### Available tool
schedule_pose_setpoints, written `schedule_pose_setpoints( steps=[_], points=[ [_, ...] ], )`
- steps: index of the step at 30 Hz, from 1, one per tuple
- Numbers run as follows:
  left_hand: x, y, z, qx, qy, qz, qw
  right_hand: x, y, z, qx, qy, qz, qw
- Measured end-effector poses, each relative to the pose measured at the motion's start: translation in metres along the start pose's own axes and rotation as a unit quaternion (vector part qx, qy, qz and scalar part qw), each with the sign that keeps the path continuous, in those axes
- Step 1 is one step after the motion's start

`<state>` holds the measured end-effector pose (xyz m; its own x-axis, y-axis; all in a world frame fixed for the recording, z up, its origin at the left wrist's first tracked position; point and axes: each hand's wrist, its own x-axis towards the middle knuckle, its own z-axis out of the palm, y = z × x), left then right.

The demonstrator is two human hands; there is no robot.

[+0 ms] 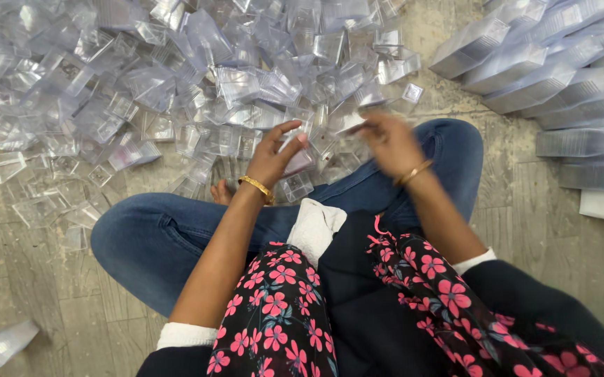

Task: The person sits on the floor among a large pile of loose transparent plastic cups and stacks them one by one into tall nested stacks, placing completed stacks with other finished stacks beside them.

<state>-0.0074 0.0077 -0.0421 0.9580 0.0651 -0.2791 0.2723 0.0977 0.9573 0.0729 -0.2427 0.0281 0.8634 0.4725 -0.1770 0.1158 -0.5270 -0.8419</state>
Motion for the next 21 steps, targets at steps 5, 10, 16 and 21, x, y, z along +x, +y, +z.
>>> schedule_pose_setpoints(
  steps=[5, 10, 16, 21],
  points=[
    [-0.009, 0.009, 0.01, -0.041, 0.006, -0.078, 0.996, -0.021, -0.013, 0.039, 0.073, -0.123, -0.149, 0.979],
    [-0.003, 0.021, -0.011, 0.008, 0.141, 0.029, 0.99, -0.012, 0.011, 0.041, -0.203, 0.013, 0.033, 0.978],
    [-0.004, 0.027, -0.016, 0.014, 0.159, 0.064, 0.985, 0.01, 0.033, 0.054, -0.264, -0.043, 0.113, 0.957],
    [-0.011, 0.04, -0.009, 0.085, 0.167, 0.0, 0.982, 0.012, 0.035, 0.012, -0.328, 0.109, 0.145, 0.927]
  ],
)
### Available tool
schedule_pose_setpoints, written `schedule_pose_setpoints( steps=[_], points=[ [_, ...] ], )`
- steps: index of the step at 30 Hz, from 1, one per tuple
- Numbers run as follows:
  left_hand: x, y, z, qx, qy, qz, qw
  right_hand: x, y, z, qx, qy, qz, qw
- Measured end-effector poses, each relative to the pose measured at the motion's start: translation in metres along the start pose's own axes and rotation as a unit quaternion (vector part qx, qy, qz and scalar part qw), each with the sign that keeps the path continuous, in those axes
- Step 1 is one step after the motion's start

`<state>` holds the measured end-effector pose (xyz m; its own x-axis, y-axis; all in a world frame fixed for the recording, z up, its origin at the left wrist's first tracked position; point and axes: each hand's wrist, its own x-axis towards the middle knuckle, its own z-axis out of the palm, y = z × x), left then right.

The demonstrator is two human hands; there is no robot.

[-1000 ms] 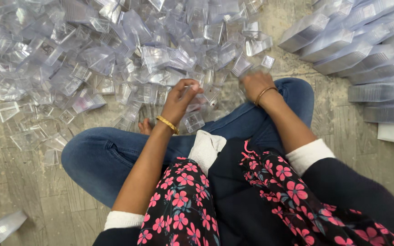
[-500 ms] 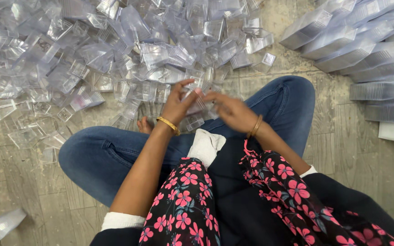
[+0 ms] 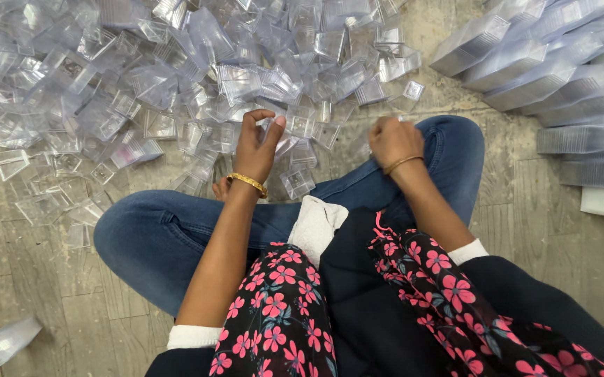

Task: The person sits on the floor among a large pile of loose transparent plastic cups and stacks them one by one into tall nested stacks, placing completed stacks with other finished stacks beside them.

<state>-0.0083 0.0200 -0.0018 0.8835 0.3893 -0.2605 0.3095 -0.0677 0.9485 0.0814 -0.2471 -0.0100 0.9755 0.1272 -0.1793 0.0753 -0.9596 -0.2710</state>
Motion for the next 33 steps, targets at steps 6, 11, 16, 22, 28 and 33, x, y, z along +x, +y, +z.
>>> schedule_pose_setpoints(
  steps=[6, 11, 16, 22, 28, 33],
  points=[
    [-0.006, 0.003, 0.006, 0.105, -0.072, 0.065, 0.99, -0.015, -0.011, -0.034, 0.211, 0.088, -0.109, 0.967],
    [-0.005, -0.007, 0.01, -0.008, -0.245, 0.128, 0.961, -0.03, -0.046, -0.002, 0.551, -0.274, -0.101, 0.782],
    [0.005, -0.006, -0.006, 0.05, -0.052, 0.089, 0.993, -0.037, -0.063, 0.036, 0.213, 0.022, -0.308, 0.927],
    [-0.006, 0.005, -0.017, 0.163, -0.037, 0.031, 0.985, -0.026, -0.056, 0.067, 0.227, 0.093, -0.309, 0.919],
    [-0.008, -0.005, -0.005, 0.157, -0.186, 0.076, 0.967, -0.011, -0.011, 0.067, 0.603, -0.195, 0.082, 0.769],
    [-0.012, -0.019, 0.012, 0.133, -0.267, 0.162, 0.941, -0.035, -0.025, 0.061, 0.263, -0.132, -0.208, 0.933]
  ],
)
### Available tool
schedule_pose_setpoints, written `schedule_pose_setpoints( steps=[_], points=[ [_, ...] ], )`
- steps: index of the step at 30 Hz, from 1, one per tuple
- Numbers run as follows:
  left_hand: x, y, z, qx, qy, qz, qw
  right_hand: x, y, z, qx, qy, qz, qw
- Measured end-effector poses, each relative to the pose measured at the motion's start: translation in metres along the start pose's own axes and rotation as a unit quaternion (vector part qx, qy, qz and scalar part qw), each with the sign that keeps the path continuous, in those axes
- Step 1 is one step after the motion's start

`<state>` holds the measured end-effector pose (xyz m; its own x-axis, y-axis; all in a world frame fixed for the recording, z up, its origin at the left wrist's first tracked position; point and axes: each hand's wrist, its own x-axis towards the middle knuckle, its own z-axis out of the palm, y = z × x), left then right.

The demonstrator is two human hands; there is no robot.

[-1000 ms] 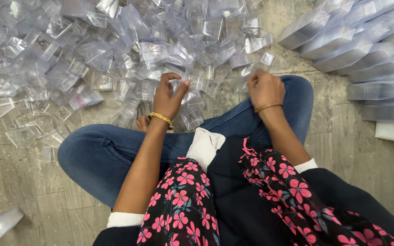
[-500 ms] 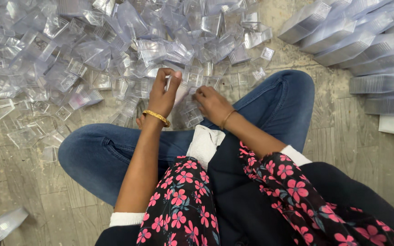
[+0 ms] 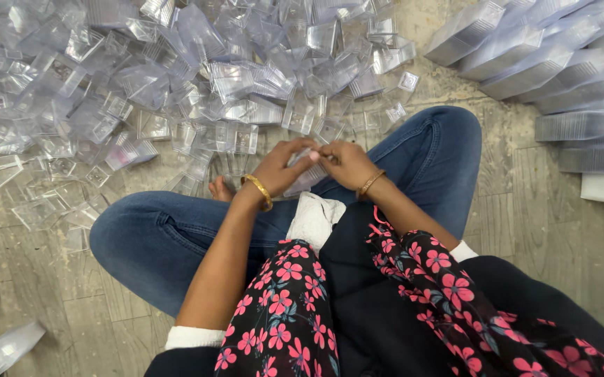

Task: The person sits on the floor among a large pile of loose transparent plastic cups and stacks them one by one into tall nested stacks, placing completed stacks with other finished stacks beside them.

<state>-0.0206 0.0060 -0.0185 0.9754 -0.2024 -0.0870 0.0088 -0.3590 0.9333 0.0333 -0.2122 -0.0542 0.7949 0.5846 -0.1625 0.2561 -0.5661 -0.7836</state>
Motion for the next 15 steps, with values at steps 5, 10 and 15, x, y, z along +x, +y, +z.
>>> schedule_pose_setpoints(
  steps=[5, 10, 15],
  points=[
    [-0.003, -0.006, -0.02, -0.045, 0.091, -0.166, 0.981, 0.02, -0.003, -0.025, -0.282, 0.149, -0.137, 0.938],
    [-0.003, 0.0, -0.024, 0.049, 0.122, -0.152, 0.98, 0.04, 0.018, -0.04, 0.017, 0.148, 0.021, 0.989],
    [0.002, 0.005, -0.005, -0.002, 0.039, -0.081, 0.996, 0.024, 0.002, -0.024, 0.265, -0.12, 0.132, 0.947]
  ],
)
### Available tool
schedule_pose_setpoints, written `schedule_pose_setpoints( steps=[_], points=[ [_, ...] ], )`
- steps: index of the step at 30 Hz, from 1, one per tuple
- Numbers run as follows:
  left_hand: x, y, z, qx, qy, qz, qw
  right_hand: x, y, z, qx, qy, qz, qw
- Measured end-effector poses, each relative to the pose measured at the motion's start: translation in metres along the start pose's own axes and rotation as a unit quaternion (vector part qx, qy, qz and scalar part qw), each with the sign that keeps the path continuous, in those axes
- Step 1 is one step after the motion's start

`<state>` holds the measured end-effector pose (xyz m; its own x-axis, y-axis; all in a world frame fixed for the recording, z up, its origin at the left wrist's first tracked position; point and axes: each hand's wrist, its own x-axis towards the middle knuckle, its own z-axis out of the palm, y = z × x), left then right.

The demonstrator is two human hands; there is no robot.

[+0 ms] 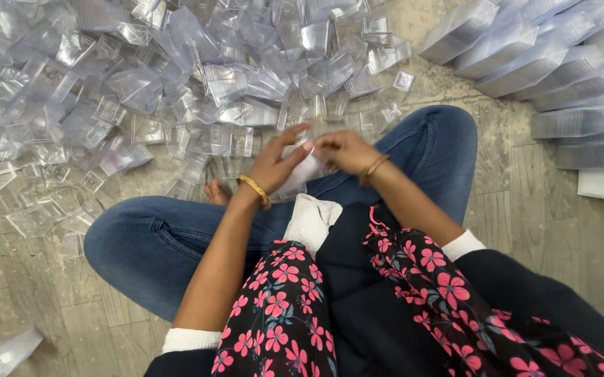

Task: The person sits on the floor among a large pile of loose transparent plastic cups and stacks them one by one into tall nested stacks, placing completed stacks with other finished stacks beside them.

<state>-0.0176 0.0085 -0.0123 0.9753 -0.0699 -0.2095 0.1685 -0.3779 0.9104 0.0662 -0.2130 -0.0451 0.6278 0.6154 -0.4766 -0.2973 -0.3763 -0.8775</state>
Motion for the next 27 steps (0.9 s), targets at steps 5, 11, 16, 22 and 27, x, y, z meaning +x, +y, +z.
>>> schedule_pose_setpoints(
  steps=[5, 11, 16, 22, 27],
  points=[
    [0.001, -0.015, 0.003, -0.081, 0.053, 0.003, 0.995, 0.007, -0.026, -0.034, -0.241, 0.352, -0.076, 0.901],
    [0.005, -0.03, -0.011, 0.052, 0.078, -0.127, 0.987, 0.034, -0.039, -0.089, -0.222, 0.367, -0.04, 0.903],
    [0.003, -0.03, -0.013, -0.073, 0.074, -0.168, 0.98, 0.004, -0.039, -0.087, -0.064, 0.375, -0.058, 0.923],
    [0.012, -0.034, -0.015, -0.142, 0.119, -0.046, 0.982, -0.037, -0.035, -0.031, -0.401, 0.403, -0.059, 0.821],
    [0.005, -0.033, -0.019, -0.063, 0.135, -0.104, 0.983, -0.012, -0.017, -0.011, -0.473, 0.329, 0.033, 0.817]
  ],
)
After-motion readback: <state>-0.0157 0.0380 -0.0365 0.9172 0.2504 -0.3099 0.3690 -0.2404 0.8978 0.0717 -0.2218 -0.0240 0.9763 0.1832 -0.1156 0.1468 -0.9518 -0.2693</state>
